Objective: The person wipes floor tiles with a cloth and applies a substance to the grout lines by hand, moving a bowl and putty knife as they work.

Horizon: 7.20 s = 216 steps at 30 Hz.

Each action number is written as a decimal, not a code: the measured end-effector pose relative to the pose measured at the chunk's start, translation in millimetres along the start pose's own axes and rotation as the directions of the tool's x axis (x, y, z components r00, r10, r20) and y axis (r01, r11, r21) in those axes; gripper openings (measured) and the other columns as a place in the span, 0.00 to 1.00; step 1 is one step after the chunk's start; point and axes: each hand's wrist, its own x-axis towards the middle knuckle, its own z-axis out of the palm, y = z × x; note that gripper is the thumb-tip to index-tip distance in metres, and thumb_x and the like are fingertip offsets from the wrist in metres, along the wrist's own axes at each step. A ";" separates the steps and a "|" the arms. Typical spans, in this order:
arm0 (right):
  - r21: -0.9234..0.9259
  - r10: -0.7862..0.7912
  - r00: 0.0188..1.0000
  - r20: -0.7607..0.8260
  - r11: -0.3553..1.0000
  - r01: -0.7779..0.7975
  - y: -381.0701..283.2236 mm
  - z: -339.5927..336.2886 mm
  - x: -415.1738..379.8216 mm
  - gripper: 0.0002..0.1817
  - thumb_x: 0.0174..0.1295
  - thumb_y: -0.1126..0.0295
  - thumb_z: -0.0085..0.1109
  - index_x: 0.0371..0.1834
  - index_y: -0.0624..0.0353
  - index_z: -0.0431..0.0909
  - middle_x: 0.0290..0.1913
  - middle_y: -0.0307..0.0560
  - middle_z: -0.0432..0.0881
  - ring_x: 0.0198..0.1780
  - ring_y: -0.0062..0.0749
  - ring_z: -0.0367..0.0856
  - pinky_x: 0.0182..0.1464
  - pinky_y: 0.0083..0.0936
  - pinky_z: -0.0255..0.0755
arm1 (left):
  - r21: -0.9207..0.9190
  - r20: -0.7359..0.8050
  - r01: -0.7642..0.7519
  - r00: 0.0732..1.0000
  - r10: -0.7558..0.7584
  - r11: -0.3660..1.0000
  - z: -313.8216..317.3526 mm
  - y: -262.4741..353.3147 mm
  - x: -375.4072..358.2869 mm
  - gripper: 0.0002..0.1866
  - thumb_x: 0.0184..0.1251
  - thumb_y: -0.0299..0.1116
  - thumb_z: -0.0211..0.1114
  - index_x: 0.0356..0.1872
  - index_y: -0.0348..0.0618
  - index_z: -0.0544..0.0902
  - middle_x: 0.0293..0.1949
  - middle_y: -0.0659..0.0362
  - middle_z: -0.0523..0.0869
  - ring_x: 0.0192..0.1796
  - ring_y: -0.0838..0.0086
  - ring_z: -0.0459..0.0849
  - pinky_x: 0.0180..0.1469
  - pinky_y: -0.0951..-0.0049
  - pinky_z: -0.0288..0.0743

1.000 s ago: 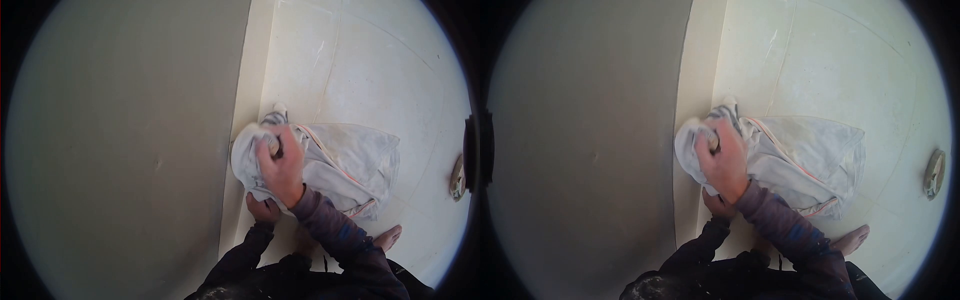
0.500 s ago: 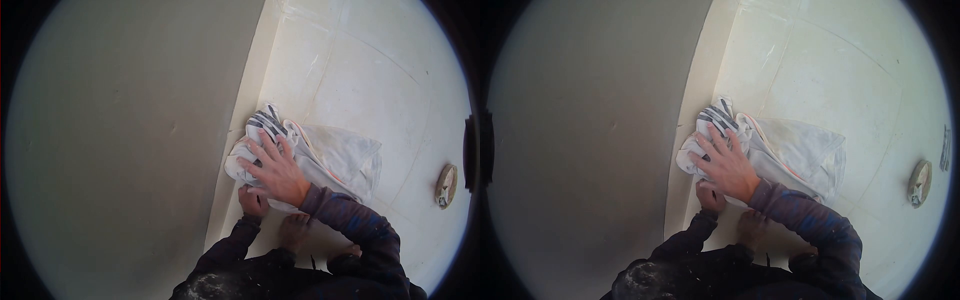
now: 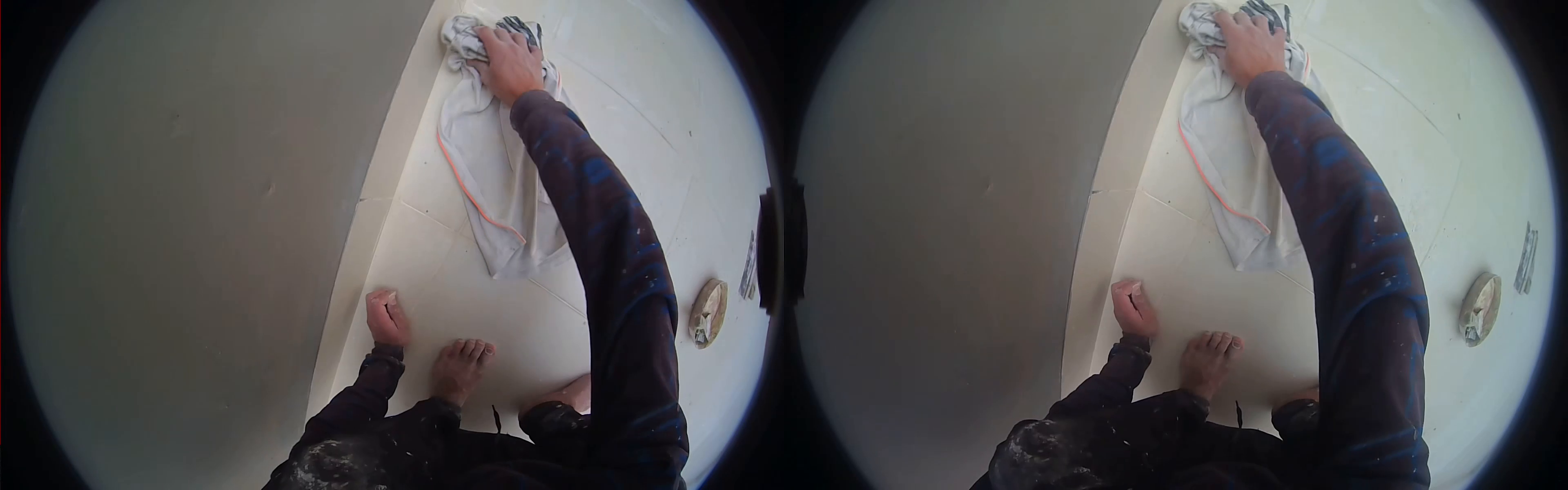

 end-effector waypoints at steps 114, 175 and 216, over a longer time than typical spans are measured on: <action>0.317 -0.397 0.851 0.343 0.902 0.293 -1.0 -30.2 -46.5 0.25 0.57 0.57 0.64 0.57 0.54 0.84 0.45 0.51 0.83 0.52 0.49 0.79 0.56 0.44 0.69 | 0.571 0.244 0.134 0.914 -0.323 0.810 40.3 88.9 -80.9 0.13 0.76 0.40 0.59 0.48 0.39 0.78 0.47 0.55 0.83 0.54 0.64 0.81 0.56 0.61 0.74; -0.465 0.784 0.618 0.054 0.567 -0.679 25.5 -220.1 -477.3 0.14 0.70 0.71 0.48 0.56 0.63 0.73 0.57 0.54 0.77 0.61 0.48 0.75 0.60 0.41 0.70 | 0.076 -0.221 0.484 0.861 -0.458 0.872 4.4 -22.4 -75.9 0.28 0.74 0.46 0.61 0.63 0.34 0.76 0.61 0.44 0.83 0.59 0.55 0.83 0.62 0.56 0.76; 0.296 0.189 0.694 0.695 0.804 -0.516 -134.6 -86.0 -314.9 0.10 0.63 0.63 0.55 0.30 0.56 0.81 0.43 0.48 0.77 0.45 0.36 0.78 0.46 0.37 0.76 | -0.256 -0.122 0.414 0.882 -0.455 0.873 -26.7 10.9 -99.3 0.37 0.75 0.51 0.61 0.74 0.36 0.63 0.65 0.42 0.78 0.62 0.53 0.81 0.68 0.56 0.71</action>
